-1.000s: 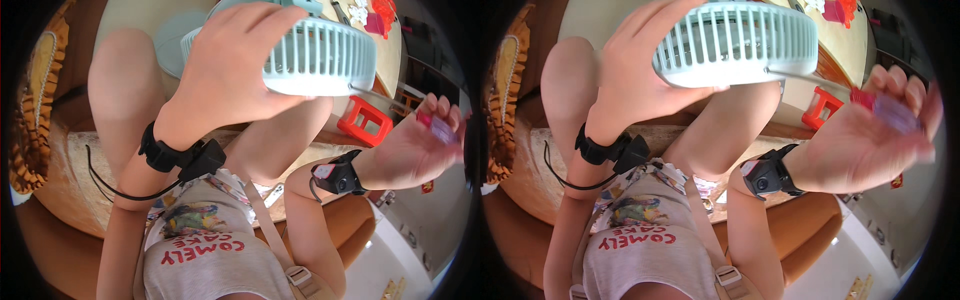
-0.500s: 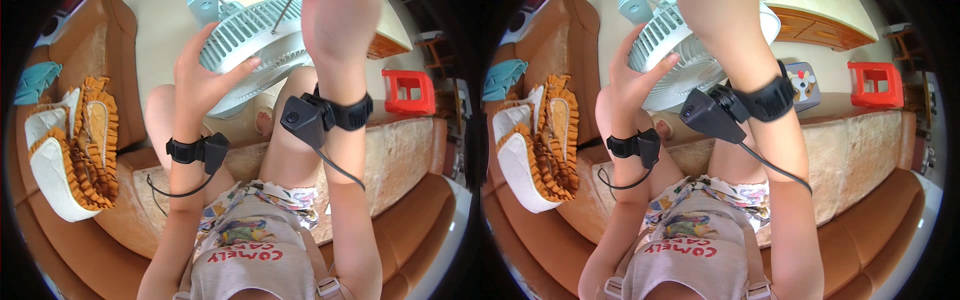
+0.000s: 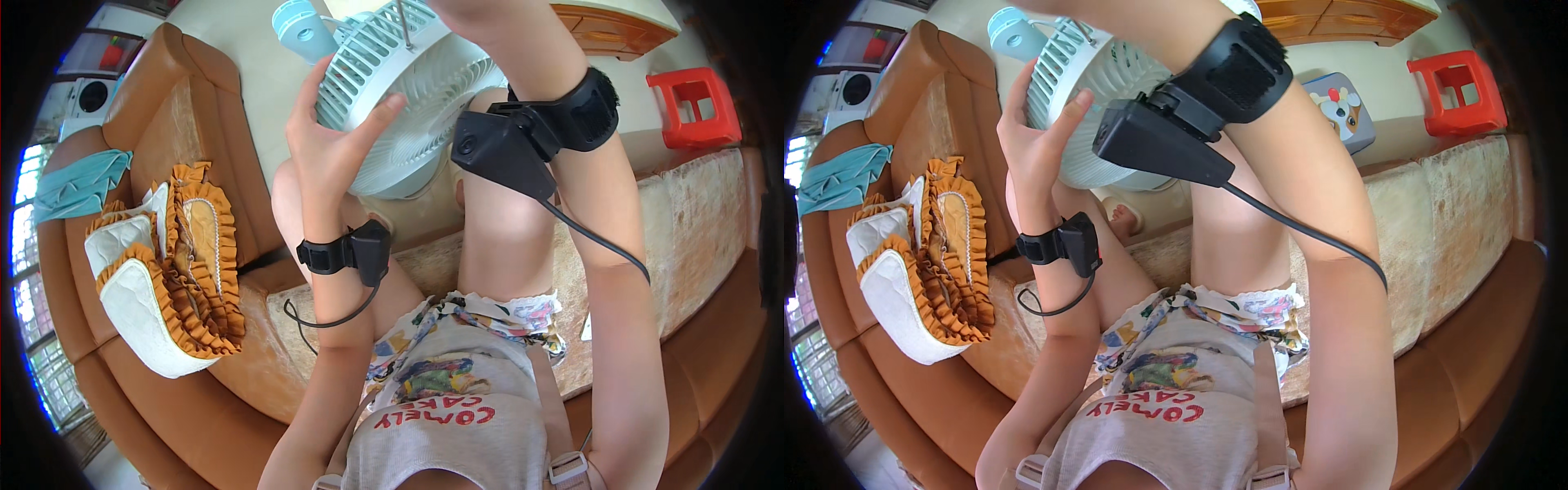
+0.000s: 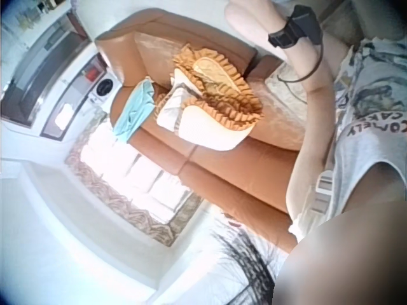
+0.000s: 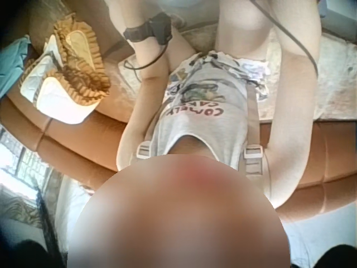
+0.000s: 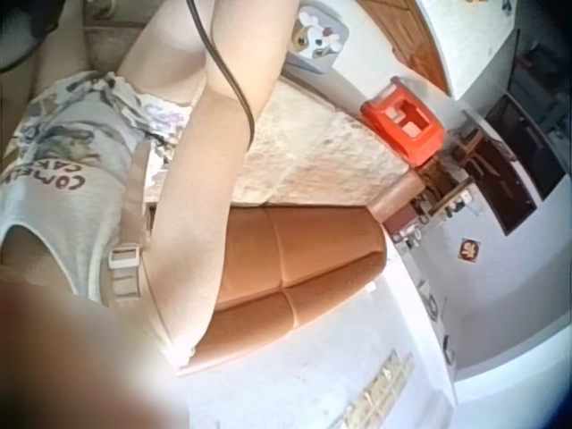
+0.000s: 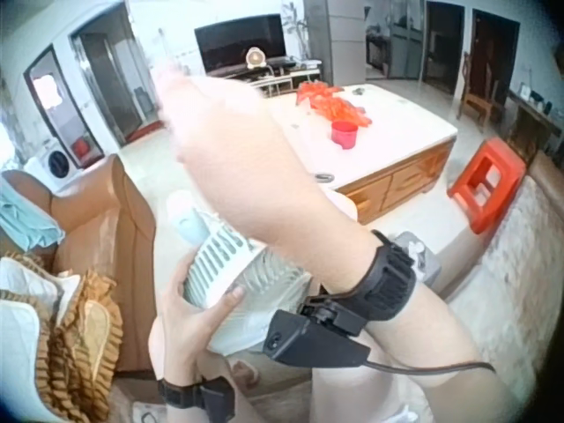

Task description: The person is using a screwdriver to repair a small blue desktop fan while sitting on a sofa.

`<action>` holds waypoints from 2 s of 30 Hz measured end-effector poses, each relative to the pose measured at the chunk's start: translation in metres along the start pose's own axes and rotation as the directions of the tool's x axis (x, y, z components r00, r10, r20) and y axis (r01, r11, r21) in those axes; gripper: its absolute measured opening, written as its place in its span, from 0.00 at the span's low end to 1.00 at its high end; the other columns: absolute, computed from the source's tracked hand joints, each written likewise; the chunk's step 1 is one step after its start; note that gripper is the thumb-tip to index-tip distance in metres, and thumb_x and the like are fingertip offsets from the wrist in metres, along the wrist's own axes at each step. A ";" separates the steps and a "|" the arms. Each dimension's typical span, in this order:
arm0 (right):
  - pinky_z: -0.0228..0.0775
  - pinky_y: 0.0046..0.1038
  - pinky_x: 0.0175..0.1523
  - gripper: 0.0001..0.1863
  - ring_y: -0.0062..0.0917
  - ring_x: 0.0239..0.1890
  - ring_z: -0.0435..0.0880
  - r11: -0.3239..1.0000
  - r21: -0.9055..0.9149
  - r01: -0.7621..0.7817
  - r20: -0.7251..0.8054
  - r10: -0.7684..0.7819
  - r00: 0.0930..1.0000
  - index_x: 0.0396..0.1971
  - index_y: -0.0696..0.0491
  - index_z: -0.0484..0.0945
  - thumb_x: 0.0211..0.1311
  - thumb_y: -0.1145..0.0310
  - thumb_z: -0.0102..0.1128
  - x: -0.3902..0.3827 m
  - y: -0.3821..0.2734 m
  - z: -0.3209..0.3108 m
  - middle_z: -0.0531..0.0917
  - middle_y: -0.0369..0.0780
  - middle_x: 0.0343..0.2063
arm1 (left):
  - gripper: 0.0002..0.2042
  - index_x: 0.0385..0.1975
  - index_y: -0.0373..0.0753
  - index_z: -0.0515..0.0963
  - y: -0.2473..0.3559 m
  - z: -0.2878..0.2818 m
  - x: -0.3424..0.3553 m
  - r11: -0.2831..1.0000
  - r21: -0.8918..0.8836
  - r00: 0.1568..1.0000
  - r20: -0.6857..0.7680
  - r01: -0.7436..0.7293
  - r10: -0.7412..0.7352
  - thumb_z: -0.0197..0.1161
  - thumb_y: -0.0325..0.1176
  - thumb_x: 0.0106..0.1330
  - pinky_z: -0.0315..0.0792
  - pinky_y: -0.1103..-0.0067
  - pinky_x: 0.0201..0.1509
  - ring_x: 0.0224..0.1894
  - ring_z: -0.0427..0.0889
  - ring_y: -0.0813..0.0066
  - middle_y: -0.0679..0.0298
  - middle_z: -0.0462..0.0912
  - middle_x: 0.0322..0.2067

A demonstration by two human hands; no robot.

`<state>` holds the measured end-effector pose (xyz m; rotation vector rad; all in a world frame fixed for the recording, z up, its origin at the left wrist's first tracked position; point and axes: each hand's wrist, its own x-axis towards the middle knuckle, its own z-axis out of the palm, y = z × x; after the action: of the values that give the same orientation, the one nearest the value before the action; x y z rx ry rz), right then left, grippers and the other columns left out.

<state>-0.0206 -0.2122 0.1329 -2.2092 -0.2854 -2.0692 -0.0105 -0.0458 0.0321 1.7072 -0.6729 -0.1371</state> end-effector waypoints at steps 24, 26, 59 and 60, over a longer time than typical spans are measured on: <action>0.69 0.24 0.30 0.12 0.29 0.23 0.78 0.665 0.499 -0.556 0.647 0.142 0.750 0.39 0.61 0.76 0.54 0.73 0.55 0.018 -0.018 -0.078 0.81 0.46 0.25 | 0.35 0.48 0.26 0.69 -0.003 0.000 -0.011 0.999 0.001 0.999 -0.002 0.049 -0.049 0.76 0.33 0.38 0.71 0.79 0.45 0.40 0.78 0.73 0.55 0.79 0.38; 0.69 0.25 0.31 0.12 0.29 0.25 0.78 0.632 0.557 -0.539 0.584 0.164 0.795 0.40 0.59 0.77 0.55 0.74 0.54 0.015 -0.022 -0.077 0.80 0.45 0.25 | 0.35 0.48 0.26 0.69 -0.005 0.000 -0.010 0.998 -0.028 0.998 0.009 0.063 -0.063 0.76 0.33 0.38 0.72 0.79 0.45 0.40 0.78 0.74 0.56 0.79 0.38; 0.70 0.29 0.50 0.12 0.30 0.39 0.79 0.517 0.368 -0.773 0.488 0.600 0.634 0.45 0.65 0.70 0.62 0.79 0.46 -0.023 -0.046 -0.081 0.80 0.48 0.34 | 0.36 0.47 0.34 0.70 -0.028 0.002 -0.013 0.954 0.211 0.968 -0.091 -0.212 0.235 0.77 0.40 0.35 0.71 0.71 0.45 0.42 0.76 0.60 0.54 0.77 0.39; 0.70 0.29 0.50 0.12 0.30 0.39 0.79 0.518 0.370 -0.771 0.510 0.580 0.635 0.45 0.65 0.70 0.62 0.79 0.46 -0.023 -0.050 -0.080 0.80 0.48 0.34 | 0.36 0.47 0.34 0.70 -0.025 0.001 -0.013 0.947 0.231 0.964 -0.086 -0.225 0.250 0.77 0.41 0.35 0.71 0.70 0.45 0.43 0.75 0.60 0.55 0.77 0.39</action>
<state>-0.1105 -0.1807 0.1132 -1.8186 -0.0006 -1.0016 -0.0126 -0.0376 0.0049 1.8119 -0.8268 0.2113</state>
